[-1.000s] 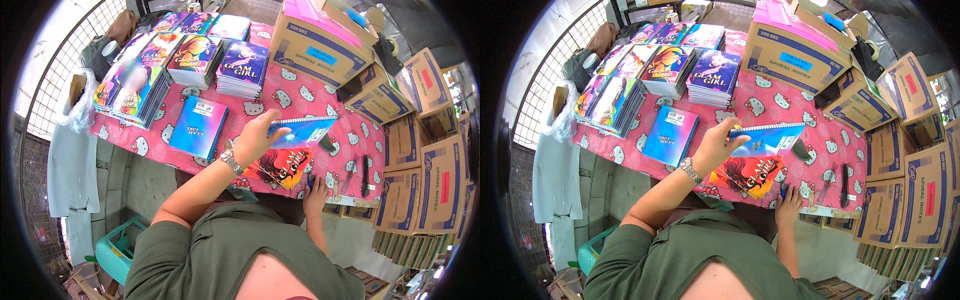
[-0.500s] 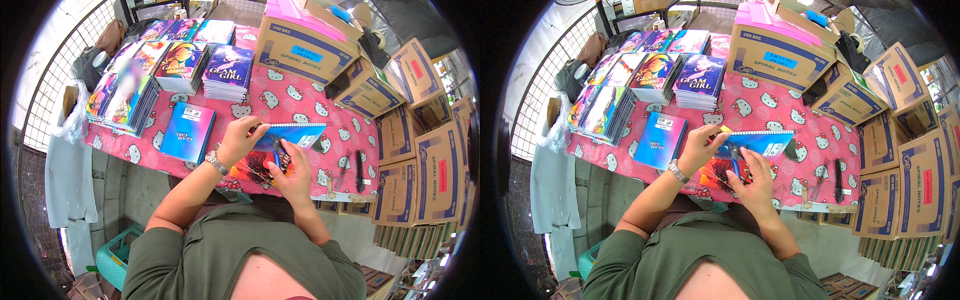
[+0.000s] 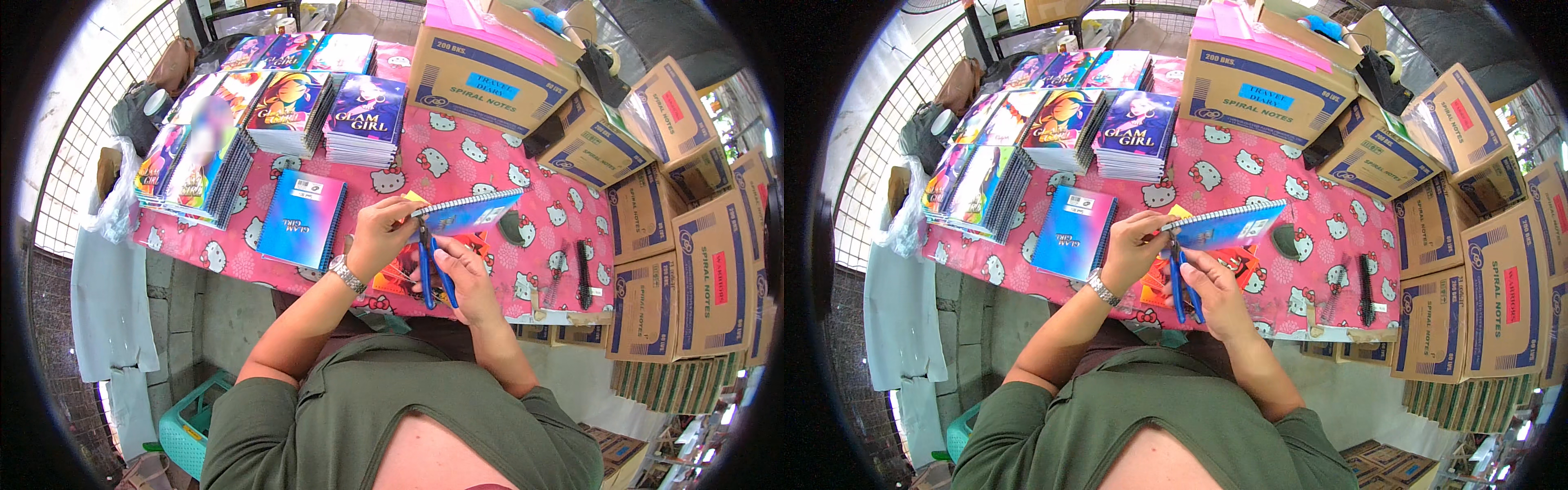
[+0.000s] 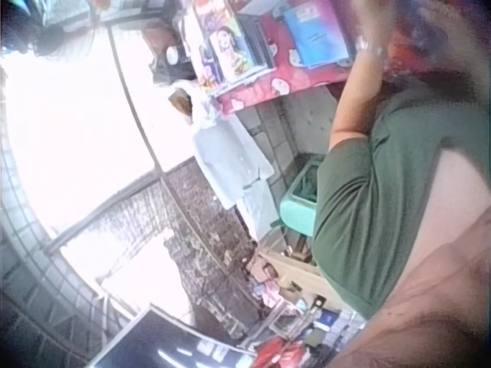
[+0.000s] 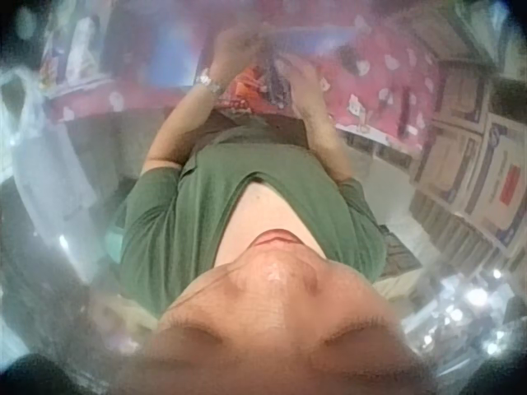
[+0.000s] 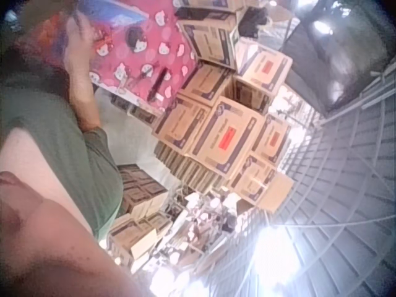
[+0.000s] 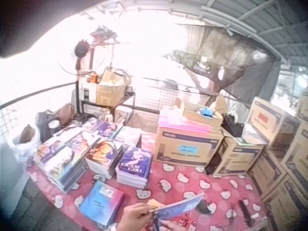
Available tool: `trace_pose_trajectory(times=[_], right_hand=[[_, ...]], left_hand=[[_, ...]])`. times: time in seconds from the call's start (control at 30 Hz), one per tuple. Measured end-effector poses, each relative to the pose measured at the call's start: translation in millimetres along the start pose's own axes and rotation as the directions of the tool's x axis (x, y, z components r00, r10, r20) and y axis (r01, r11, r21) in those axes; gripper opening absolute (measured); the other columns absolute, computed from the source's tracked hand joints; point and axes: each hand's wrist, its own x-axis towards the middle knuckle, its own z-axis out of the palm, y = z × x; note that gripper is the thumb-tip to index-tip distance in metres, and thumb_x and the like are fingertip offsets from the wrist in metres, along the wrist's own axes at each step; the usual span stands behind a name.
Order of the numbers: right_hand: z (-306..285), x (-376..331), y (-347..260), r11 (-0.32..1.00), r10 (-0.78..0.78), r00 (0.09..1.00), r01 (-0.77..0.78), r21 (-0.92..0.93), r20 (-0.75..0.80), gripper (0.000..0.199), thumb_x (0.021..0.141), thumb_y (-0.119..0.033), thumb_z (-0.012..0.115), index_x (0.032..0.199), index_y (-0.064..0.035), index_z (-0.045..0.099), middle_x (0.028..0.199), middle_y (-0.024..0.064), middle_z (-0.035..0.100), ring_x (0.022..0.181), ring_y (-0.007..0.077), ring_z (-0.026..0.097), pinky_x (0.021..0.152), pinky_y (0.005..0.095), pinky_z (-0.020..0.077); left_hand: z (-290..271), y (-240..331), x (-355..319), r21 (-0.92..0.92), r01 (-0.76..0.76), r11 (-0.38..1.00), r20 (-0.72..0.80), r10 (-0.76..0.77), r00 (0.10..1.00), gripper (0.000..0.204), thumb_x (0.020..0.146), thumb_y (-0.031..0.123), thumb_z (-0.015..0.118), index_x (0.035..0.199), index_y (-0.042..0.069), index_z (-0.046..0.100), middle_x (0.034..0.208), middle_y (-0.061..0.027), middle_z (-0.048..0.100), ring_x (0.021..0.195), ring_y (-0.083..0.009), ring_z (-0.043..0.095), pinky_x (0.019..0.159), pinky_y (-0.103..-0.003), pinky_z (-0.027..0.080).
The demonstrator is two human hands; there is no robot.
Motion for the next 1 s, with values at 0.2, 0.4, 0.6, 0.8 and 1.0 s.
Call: trace_pose_trajectory(times=[0.2,0.4,0.6,0.8,1.0], right_hand=[[-58.8,-14.6,42.9,0.832,-0.409,0.904,0.313,-0.458,-0.124,0.048,0.092,-0.01,0.068,0.137,-0.001,0.054,0.122,0.0129,0.063,0.117,0.0237,0.06,0.101,0.0365,0.0486],[-197.4,-24.2,132.9,0.329,-0.485,0.828,-0.126,-0.936,-0.282,0.054,0.079,-0.017,0.077,0.129,-0.0054,0.061,0.122,0.0205,0.062,0.115,0.0407,0.057,0.103,0.0482,0.0444],[-304.4,-21.2,125.2,0.045,-0.666,0.691,-0.337,-0.94,-0.279,0.043,0.085,-0.026,0.073,0.12,-0.0038,0.064,0.116,0.0223,0.062,0.112,0.0421,0.057,0.097,0.0517,0.0457],[-375.6,-27.3,114.2,0.212,-0.593,0.526,-0.628,-0.749,-0.61,0.035,0.087,-0.023,0.07,0.113,0.0,0.066,0.107,0.0236,0.067,0.1,0.0428,0.064,0.085,0.0501,0.0512],[-383.5,-18.6,103.1,0.23,-0.619,0.541,-0.568,-0.79,-0.569,0.024,0.087,-0.008,0.063,0.108,0.0024,0.068,0.1,0.0288,0.066,0.095,0.0437,0.065,0.085,0.0503,0.052]], left_hand=[[-71.8,57.7,23.0,0.282,-0.072,0.957,-0.036,0.086,0.996,0.02,0.082,0.0,0.069,0.101,0.004,0.073,0.094,-0.0084,0.072,0.081,-0.019,0.067,0.068,-0.03,0.054],[-111.1,33.3,70.5,0.794,-0.177,0.582,0.181,0.052,0.982,0.013,0.081,0.012,0.06,0.088,0.008,0.07,0.09,-0.0087,0.072,0.096,-0.0294,0.066,0.087,-0.049,0.048],[-99.3,-111.9,41.2,0.82,0.032,0.571,0.26,-0.422,0.868,0.046,0.084,0.014,0.06,0.13,0.015,0.058,0.135,-0.0125,0.058,0.129,-0.0326,0.053,0.103,-0.055,0.041],[-119.8,-108.8,2.3,0.949,0.251,0.19,-0.058,-0.678,0.733,0.061,0.092,0.025,0.061,0.149,0.034,0.043,0.165,-0.0128,0.024,0.149,-0.0447,0.026,0.106,-0.075,0.031],[-157.4,-162.6,-32.3,0.781,0.481,0.398,-0.091,-0.689,0.719,0.062,0.096,0.033,0.06,0.152,0.044,0.036,0.167,-0.015,0.019,0.146,-0.05,0.027,0.105,-0.074,0.034]])
